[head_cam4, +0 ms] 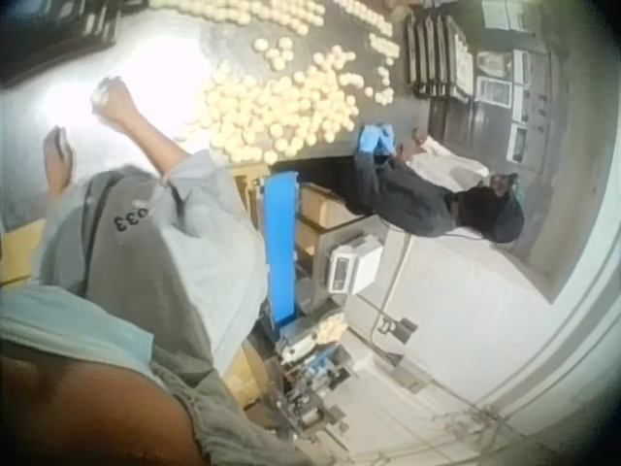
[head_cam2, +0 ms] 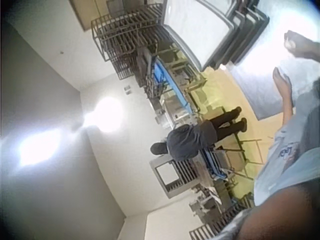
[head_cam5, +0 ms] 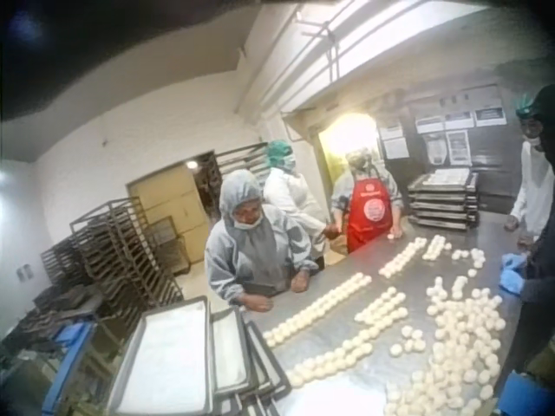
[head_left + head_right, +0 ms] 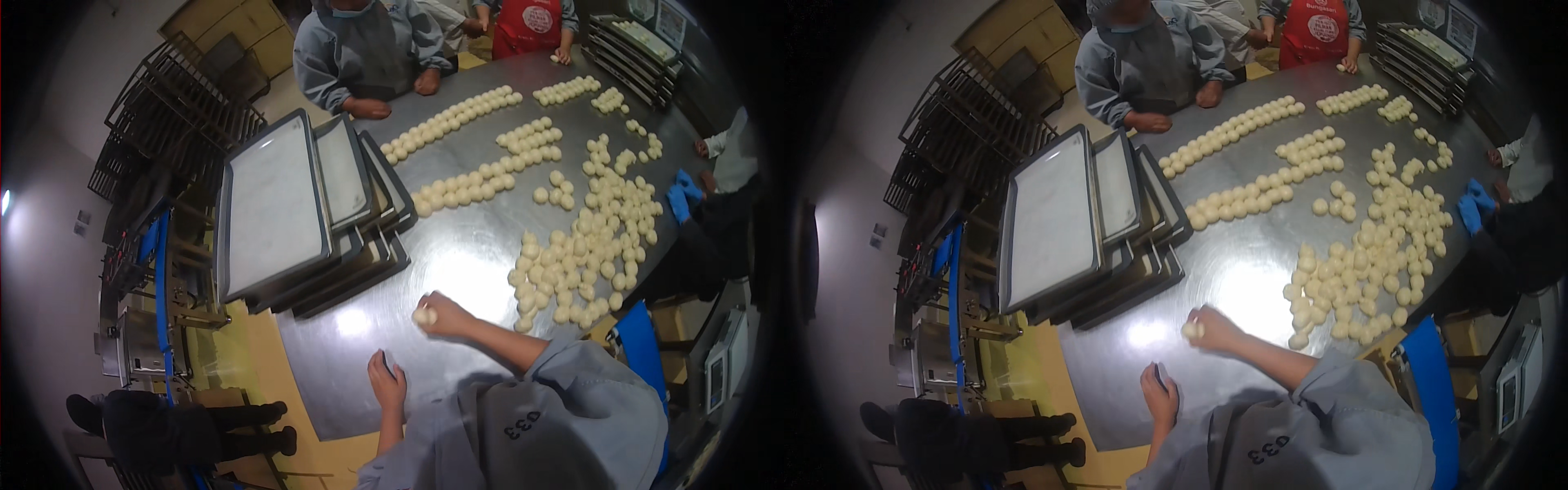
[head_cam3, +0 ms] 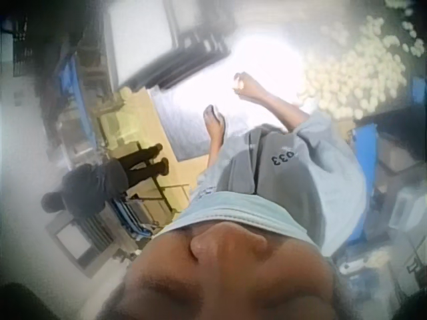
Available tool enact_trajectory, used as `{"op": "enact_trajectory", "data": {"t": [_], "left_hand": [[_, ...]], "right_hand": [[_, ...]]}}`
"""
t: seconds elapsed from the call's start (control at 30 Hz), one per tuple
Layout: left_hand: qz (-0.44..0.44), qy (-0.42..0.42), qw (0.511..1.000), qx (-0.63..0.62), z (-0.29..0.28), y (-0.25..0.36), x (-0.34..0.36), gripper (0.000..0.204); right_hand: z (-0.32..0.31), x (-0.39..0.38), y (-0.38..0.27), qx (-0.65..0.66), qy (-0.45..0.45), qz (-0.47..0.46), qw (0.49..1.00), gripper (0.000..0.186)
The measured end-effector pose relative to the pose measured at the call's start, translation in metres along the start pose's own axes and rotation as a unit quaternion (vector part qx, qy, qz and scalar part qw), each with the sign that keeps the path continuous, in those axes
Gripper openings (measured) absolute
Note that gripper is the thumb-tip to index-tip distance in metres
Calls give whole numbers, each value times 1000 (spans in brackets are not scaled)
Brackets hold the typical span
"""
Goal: The person rolls dough balls on a metal table and places them onto trays, then weighs a large portion of dough on a digital scale and places it into a machine.
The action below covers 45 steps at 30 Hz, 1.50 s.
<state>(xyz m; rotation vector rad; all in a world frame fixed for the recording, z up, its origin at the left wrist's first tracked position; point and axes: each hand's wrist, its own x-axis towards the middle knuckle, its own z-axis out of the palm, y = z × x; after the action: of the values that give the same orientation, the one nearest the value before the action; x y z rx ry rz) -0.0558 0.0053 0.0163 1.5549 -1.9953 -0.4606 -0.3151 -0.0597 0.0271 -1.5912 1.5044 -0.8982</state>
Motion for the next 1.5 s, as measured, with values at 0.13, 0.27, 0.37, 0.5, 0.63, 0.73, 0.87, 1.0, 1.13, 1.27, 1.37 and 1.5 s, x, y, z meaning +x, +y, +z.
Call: {"op": "enact_trajectory", "data": {"t": [0.13,0.27,0.37,0.5,0.63,0.73,0.87,1.0,1.13,1.27,1.37,1.5], "left_hand": [[-7,-6,996,83,6,-3,2,57],[-37,-11,994,99,5,5,1,56],[-44,-16,992,117,7,3,3,55],[-48,-42,987,145,3,7,13,54],[-44,-23,988,144,4,5,13,52],[-35,-22,991,127,4,2,10,50],[-25,2,994,111,3,-5,-5,50],[-3,-19,997,79,3,-4,0,56],[45,16,997,67,6,-4,2,48],[55,15,997,47,2,-13,-2,46],[75,23,997,24,-4,-19,-10,44],[115,20,993,11,-4,-32,-15,42]], "right_hand": [[-134,98,27,-27,160,25,986,55],[-202,238,46,-124,258,-114,951,52],[-198,325,57,-178,209,-95,957,51],[-168,379,82,-249,190,-63,947,46],[-152,365,86,-282,204,-13,938,65],[-159,296,88,-343,193,-24,919,83],[-191,124,36,-326,161,-8,932,68],[-184,-24,25,-394,129,125,901,52],[-167,-56,79,-415,154,159,883,35],[-159,-38,109,-426,259,194,845,26],[-161,-49,99,-414,260,243,838,18],[-177,-47,91,-347,284,233,863,14]]}}
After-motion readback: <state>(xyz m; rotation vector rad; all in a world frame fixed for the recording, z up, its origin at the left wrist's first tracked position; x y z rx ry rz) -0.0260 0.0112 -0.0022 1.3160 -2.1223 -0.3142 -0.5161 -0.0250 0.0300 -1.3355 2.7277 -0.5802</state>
